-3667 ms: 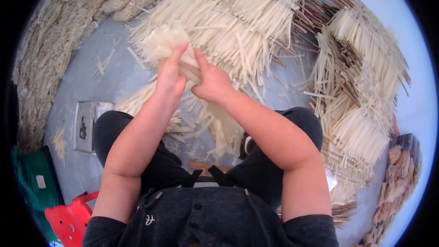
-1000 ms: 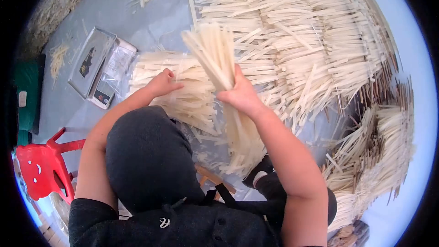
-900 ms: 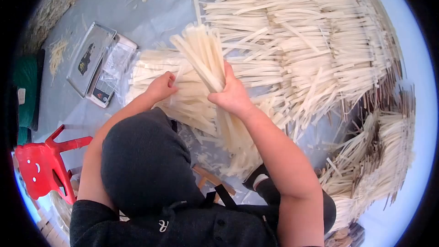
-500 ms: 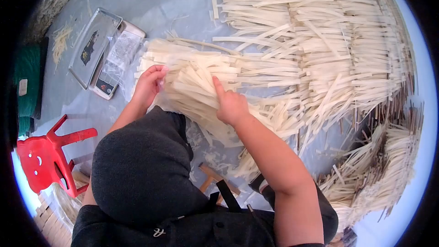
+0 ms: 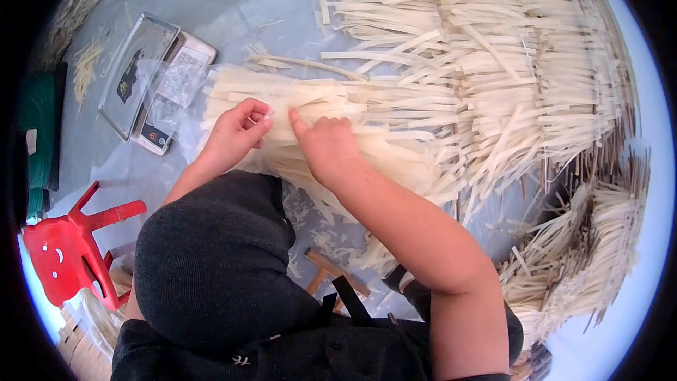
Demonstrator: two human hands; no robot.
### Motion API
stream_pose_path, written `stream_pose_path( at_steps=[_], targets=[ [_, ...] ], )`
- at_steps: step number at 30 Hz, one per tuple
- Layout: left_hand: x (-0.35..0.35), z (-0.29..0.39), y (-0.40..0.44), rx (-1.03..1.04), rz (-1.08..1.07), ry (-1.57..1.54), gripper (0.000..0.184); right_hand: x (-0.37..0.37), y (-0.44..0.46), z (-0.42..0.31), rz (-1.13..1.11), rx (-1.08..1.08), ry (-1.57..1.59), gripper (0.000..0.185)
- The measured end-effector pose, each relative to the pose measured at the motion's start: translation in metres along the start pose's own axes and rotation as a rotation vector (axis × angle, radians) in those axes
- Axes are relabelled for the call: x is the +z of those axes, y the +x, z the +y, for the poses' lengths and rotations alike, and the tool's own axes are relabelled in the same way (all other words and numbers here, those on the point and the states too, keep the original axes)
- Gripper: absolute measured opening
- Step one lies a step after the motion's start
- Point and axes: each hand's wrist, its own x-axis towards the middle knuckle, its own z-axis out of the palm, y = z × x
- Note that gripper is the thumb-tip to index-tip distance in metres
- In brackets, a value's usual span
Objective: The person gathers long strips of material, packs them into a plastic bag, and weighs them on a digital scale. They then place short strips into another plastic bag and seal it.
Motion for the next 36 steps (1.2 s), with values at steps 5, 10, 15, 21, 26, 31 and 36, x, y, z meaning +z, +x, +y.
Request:
stream_pose_path(
  at_steps=[5,10,15,21,26,31,36],
  targets=[
    [-0.002,-0.008,0.008,-0.007,0.059,-0.077,0.021,0.010,0.040,-0.024,0.264,-0.064,0.178,0.076],
    [0.000,-0.039,0.018,-0.164,0.035,0.045,0.020,0.032,0.033,-0.014,0.253,-0.136,0.229,0.076],
    [-0.001,-0.038,0.020,-0.138,-0.009,0.107,0.021,0.036,-0.016,0.058,0.554,0.087,0.665,0.072],
    [0.014,-0.018,0.017,-0.152,-0.041,0.035,0.020,0.102,-0.010,0.077,0.558,0.950,1.800,0.072],
    [0.023,-0.001,0.014,-0.204,-0.103,-0.083,0.021,0.113,0.027,0.013,0.593,0.614,1.387,0.072],
    [0.027,-0.002,0.016,-0.278,-0.121,-0.072,0.025,0.112,0.021,0.063,0.580,0.858,1.574,0.069],
    [0.023,-0.013,0.010,-0.240,-0.308,-0.305,0.028,0.089,0.020,0.053,0.283,0.520,1.750,0.073]
  ],
)
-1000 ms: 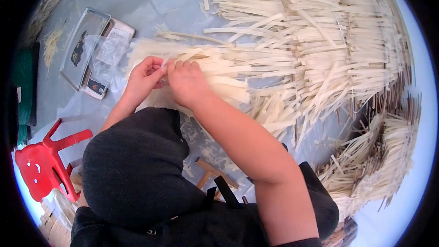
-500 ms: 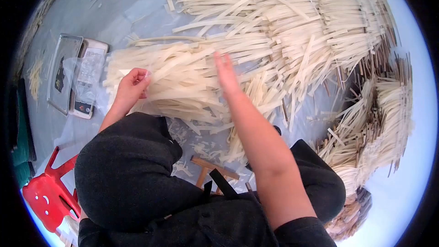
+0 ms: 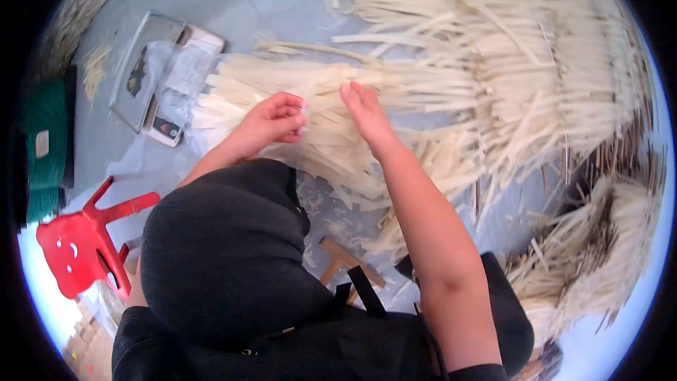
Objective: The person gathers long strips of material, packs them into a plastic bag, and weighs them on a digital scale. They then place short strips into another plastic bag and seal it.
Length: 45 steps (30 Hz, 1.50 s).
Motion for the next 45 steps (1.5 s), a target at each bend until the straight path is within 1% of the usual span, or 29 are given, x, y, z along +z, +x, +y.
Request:
stream_pose_path(
  at_steps=[3,5,7,8,9,10,11,13,14,15,16,18,19,21,22,25,27,28,30,31,32,33,34,35,37,39,41,43,45],
  targets=[
    [-0.008,0.000,-0.009,0.028,-0.011,-0.081,0.032,-0.001,-0.005,-0.003,-0.140,-0.063,-0.209,0.073],
    [-0.023,0.005,-0.016,0.138,0.083,0.019,0.030,-0.005,-0.005,0.008,0.239,-0.366,-0.716,0.065],
    [-0.042,0.000,-0.020,0.348,0.271,0.113,0.023,0.006,-0.032,-0.017,0.202,-0.460,-0.615,0.059],
    [-0.057,-0.003,-0.023,0.358,0.281,0.108,0.023,0.013,-0.044,-0.031,0.170,-0.558,-0.508,0.053],
    [-0.074,-0.005,-0.030,0.435,0.437,0.093,0.023,0.023,-0.055,-0.036,0.159,-0.572,-0.510,0.053],
    [-0.091,-0.006,-0.035,0.514,0.600,0.081,0.023,0.036,-0.066,-0.039,-0.006,-0.407,-0.489,0.048],
    [-0.111,-0.012,-0.038,0.527,0.629,0.084,0.023,0.048,-0.075,-0.041,-0.178,-0.244,-0.467,0.043],
    [-0.148,-0.038,-0.045,0.736,0.909,0.243,0.027,0.069,-0.084,-0.031,-0.177,-0.242,-0.516,0.043],
    [-0.156,-0.049,-0.050,0.746,0.941,0.244,0.027,0.079,-0.083,-0.021,-0.144,-0.221,-0.564,0.043],
    [-0.162,-0.060,-0.053,0.582,0.998,0.337,0.037,0.081,-0.069,0.003,-0.161,-0.096,-0.457,0.046],
    [-0.167,-0.074,-0.053,0.409,1.046,0.420,0.046,0.086,-0.072,-0.002,-0.180,-0.113,-0.468,0.046],
    [-0.176,-0.118,-0.040,0.107,0.871,0.032,0.063,0.092,-0.081,-0.010,-0.191,0.164,0.083,0.052],
    [-0.172,-0.122,-0.042,0.115,0.878,0.023,0.063,0.093,-0.079,-0.008,-0.138,0.165,0.115,0.052],
    [-0.159,-0.134,-0.047,-0.073,0.687,-0.219,0.074,0.097,-0.084,-0.009,-0.040,0.056,-0.025,0.052],
    [-0.153,-0.123,-0.054,-0.065,0.687,-0.230,0.074,0.098,-0.086,-0.011,0.063,-0.049,-0.157,0.053],
    [-0.159,-0.107,-0.065,-0.162,0.711,-0.113,0.063,0.102,-0.077,-0.001,0.111,-0.135,-0.341,0.058],
    [-0.185,-0.115,-0.058,0.077,0.890,0.712,0.049,0.106,-0.083,-0.009,0.131,-0.103,-0.330,0.060],
    [-0.188,-0.102,-0.059,0.069,0.887,0.706,0.049,0.109,-0.086,-0.013,0.154,-0.072,-0.308,0.062],
    [-0.196,-0.078,-0.055,0.436,1.041,0.675,0.041,0.105,-0.085,-0.007,0.179,-0.066,-0.293,0.061],
    [-0.206,-0.077,-0.045,0.431,1.038,0.668,0.041,0.104,-0.083,-0.007,0.207,-0.070,-0.274,0.059],
    [-0.216,-0.076,-0.031,0.638,1.076,0.806,0.040,0.103,-0.084,-0.008,0.213,-0.064,-0.282,0.059],
    [-0.224,-0.077,-0.015,0.850,1.101,0.940,0.039,0.103,-0.086,-0.015,0.120,0.038,-0.126,0.053],
    [-0.233,-0.090,0.004,0.851,1.087,0.937,0.039,0.103,-0.087,-0.020,0.029,0.136,0.037,0.047],
    [-0.244,-0.114,0.027,0.758,0.993,0.802,0.041,0.102,-0.083,-0.022,0.041,0.142,0.041,0.047],
    [-0.238,-0.115,0.030,0.652,0.895,0.665,0.044,0.098,-0.072,-0.024,-0.211,0.292,0.085,0.031],
    [-0.229,-0.116,0.016,-0.012,0.532,0.073,0.051,0.102,-0.066,-0.032,-0.270,0.332,0.123,0.026],
    [-0.233,-0.121,0.001,-0.087,0.537,0.128,0.051,0.104,-0.062,-0.039,-0.338,0.362,0.169,0.021],
    [-0.237,-0.133,-0.017,-0.158,0.538,0.186,0.051,0.104,-0.061,-0.047,-0.529,0.392,0.520,0.020],
    [-0.239,-0.148,-0.040,-0.186,0.504,0.295,0.045,0.112,-0.069,-0.066,-0.495,0.371,0.544,0.020]
  ],
)
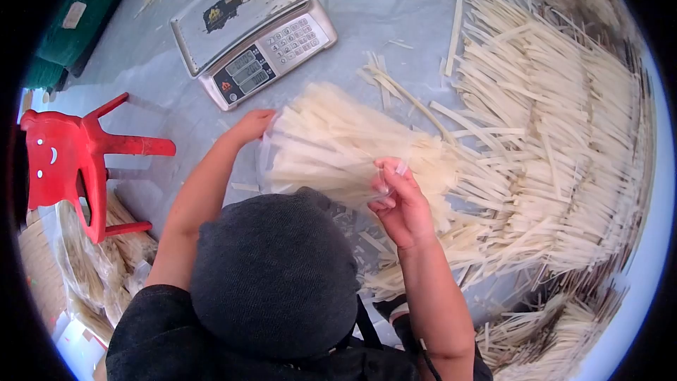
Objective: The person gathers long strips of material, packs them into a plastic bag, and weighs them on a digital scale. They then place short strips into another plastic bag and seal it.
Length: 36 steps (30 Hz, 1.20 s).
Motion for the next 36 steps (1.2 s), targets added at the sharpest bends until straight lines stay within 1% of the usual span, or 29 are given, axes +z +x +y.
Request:
stream_pose_path(
  at_steps=[1,3,4,5,6,7,8,9,10,11,13,16,17,20,24,26,27,28,29,31,32,33,34,35,36],
  targets=[
    [-0.002,-0.016,-0.006,-0.001,0.000,-0.006,0.045,0.010,-0.002,-0.004,0.022,-0.036,0.019,0.020],
    [0.001,-0.049,-0.019,0.144,0.015,-0.144,0.039,0.020,-0.009,-0.005,-0.004,-0.052,-0.038,0.020],
    [0.004,-0.055,-0.030,0.146,0.017,-0.149,0.039,0.026,-0.011,-0.006,-0.033,-0.074,-0.089,0.021],
    [0.007,-0.061,-0.040,0.191,0.007,-0.299,0.037,0.033,-0.015,-0.008,-0.036,-0.076,-0.095,0.021],
    [0.011,-0.063,-0.050,0.237,-0.005,-0.446,0.037,0.040,-0.018,-0.010,-0.071,-0.125,-0.100,0.021],
    [0.013,-0.051,-0.064,0.243,-0.002,-0.447,0.037,0.047,-0.021,-0.013,-0.107,-0.173,-0.103,0.022],
    [0.015,-0.036,-0.075,0.157,-0.149,-0.855,0.040,0.054,-0.024,-0.018,-0.110,-0.178,-0.107,0.022],
    [0.017,-0.018,-0.088,0.020,-0.262,-1.256,0.045,0.060,-0.026,-0.022,-0.135,-0.221,-0.089,0.023],
    [0.024,-0.003,-0.093,0.013,-0.323,-1.437,0.045,0.067,-0.028,-0.027,-0.159,-0.264,-0.072,0.024],
    [0.032,0.010,-0.093,0.086,-0.349,-1.482,0.046,0.075,-0.032,-0.032,-0.157,-0.265,-0.077,0.024],
    [0.042,0.034,-0.091,0.257,-0.367,-1.506,0.047,0.092,-0.036,-0.046,-0.267,-0.373,-0.177,0.025],
    [0.041,0.054,-0.088,0.425,-0.344,-1.512,0.050,0.112,-0.040,-0.058,-0.310,-0.438,-0.285,0.025],
    [0.040,0.059,-0.087,0.467,-0.331,-1.503,0.050,0.117,-0.040,-0.062,-0.345,-0.474,-0.348,0.025],
    [0.045,0.066,-0.089,0.553,-0.297,-1.466,0.053,0.130,-0.031,-0.074,-0.401,-0.488,-0.357,0.024],
    [0.072,0.069,-0.099,0.689,-0.241,-1.258,0.056,0.156,-0.015,-0.078,-0.359,-0.488,-0.424,0.025],
    [0.077,0.077,-0.100,0.681,-0.339,-1.301,0.058,0.172,-0.006,-0.079,-0.339,-0.482,-0.496,0.023],
    [0.074,0.087,-0.098,0.552,-0.481,-1.474,0.063,0.176,0.002,-0.080,-0.336,-0.485,-0.500,0.023],
    [0.065,0.096,-0.098,0.561,-0.533,-1.470,0.067,0.180,0.011,-0.081,-0.361,-0.485,-0.590,0.022],
    [0.061,0.099,-0.097,0.563,-0.535,-1.468,0.067,0.184,0.019,-0.081,-0.389,-0.488,-0.679,0.021],
    [0.052,0.105,-0.094,0.664,-0.522,-1.375,0.059,0.193,0.035,-0.078,-0.418,-0.473,-0.719,0.022],
    [0.048,0.110,-0.089,0.670,-0.526,-1.371,0.059,0.198,0.043,-0.076,-0.444,-0.457,-0.760,0.022],
    [0.045,0.114,-0.085,0.629,-0.505,-1.397,0.061,0.205,0.051,-0.074,-0.442,-0.459,-0.761,0.022],
    [0.042,0.117,-0.081,0.586,-0.483,-1.422,0.065,0.212,0.059,-0.070,-0.494,-0.473,-0.802,0.023],
    [0.036,0.117,-0.077,0.585,-0.485,-1.422,0.065,0.217,0.065,-0.066,-0.547,-0.486,-0.843,0.023],
    [0.029,0.116,-0.073,0.604,-0.371,-1.455,0.066,0.223,0.068,-0.064,-0.544,-0.486,-0.842,0.023]
  ],
)
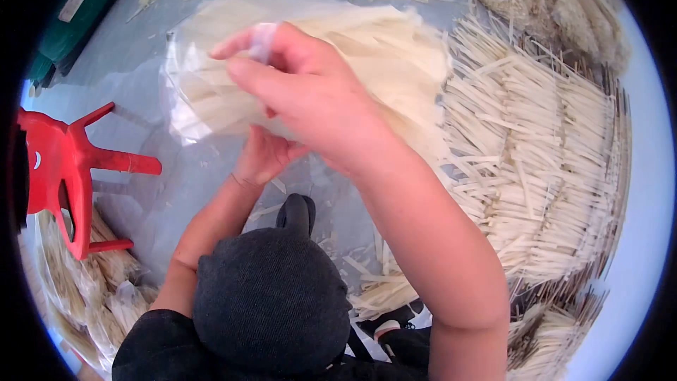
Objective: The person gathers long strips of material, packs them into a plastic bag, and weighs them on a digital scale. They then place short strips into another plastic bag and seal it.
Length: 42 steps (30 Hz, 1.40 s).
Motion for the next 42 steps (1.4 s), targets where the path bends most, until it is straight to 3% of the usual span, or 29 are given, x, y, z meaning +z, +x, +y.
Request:
stream_pose_path(
  at_steps=[2,5,7,9,13,16,18,20,23,25,27,31,33,34,36,42],
  targets=[
    [-0.017,0.016,0.012,0.082,0.064,0.004,0.067,0.008,0.010,-0.003,-0.030,0.100,-0.056,0.028],
    [-0.029,0.052,0.027,0.224,0.166,0.034,0.066,0.029,0.031,0.019,-0.033,-0.007,-0.298,0.024],
    [-0.036,0.073,0.034,0.292,0.223,0.059,0.065,0.030,0.041,0.027,-0.052,0.026,-0.345,0.032],
    [-0.043,0.089,0.039,0.336,0.280,0.081,0.064,0.024,0.059,0.043,-0.289,0.145,-0.418,0.042],
    [-0.062,0.101,0.048,0.371,0.347,0.111,0.063,0.021,0.079,0.078,-0.283,0.238,-0.396,0.057],
    [-0.083,0.095,0.052,0.409,0.340,0.127,0.061,0.024,0.063,0.102,-0.161,0.255,-0.240,0.067],
    [-0.090,0.098,0.057,0.423,0.422,0.100,0.062,0.019,0.046,0.103,-0.094,0.140,-0.326,0.076],
    [-0.087,0.095,0.052,0.438,0.508,0.077,0.063,0.005,0.020,0.085,-0.078,0.302,-0.261,0.074],
    [-0.073,0.075,0.038,0.532,0.626,0.050,0.059,-0.023,-0.026,0.099,-0.051,0.376,-0.168,0.058],
    [-0.072,0.062,0.024,0.418,0.583,-0.165,0.062,-0.032,-0.067,0.130,-0.051,0.408,-0.086,0.050],
    [-0.066,0.041,0.015,0.390,0.661,-0.214,0.052,-0.018,-0.111,0.153,-0.061,0.473,-0.069,0.044],
    [-0.102,-0.036,-0.013,-0.011,0.551,0.202,0.033,0.019,-0.178,0.164,-0.100,0.544,-0.075,0.040],
    [-0.069,-0.064,-0.026,-0.195,0.670,0.206,0.030,0.023,-0.194,0.167,-0.078,0.559,-0.039,0.041],
    [-0.067,-0.077,-0.032,-0.203,0.670,0.211,0.030,0.021,-0.199,0.168,-0.063,0.562,-0.020,0.041],
    [-0.066,-0.096,-0.038,-0.408,0.604,0.240,0.029,0.019,-0.207,0.168,-0.037,0.570,0.008,0.041],
    [-0.065,-0.107,-0.015,-0.435,0.515,0.353,0.031,0.007,-0.222,0.170,0.022,0.578,0.081,0.041]
  ],
)
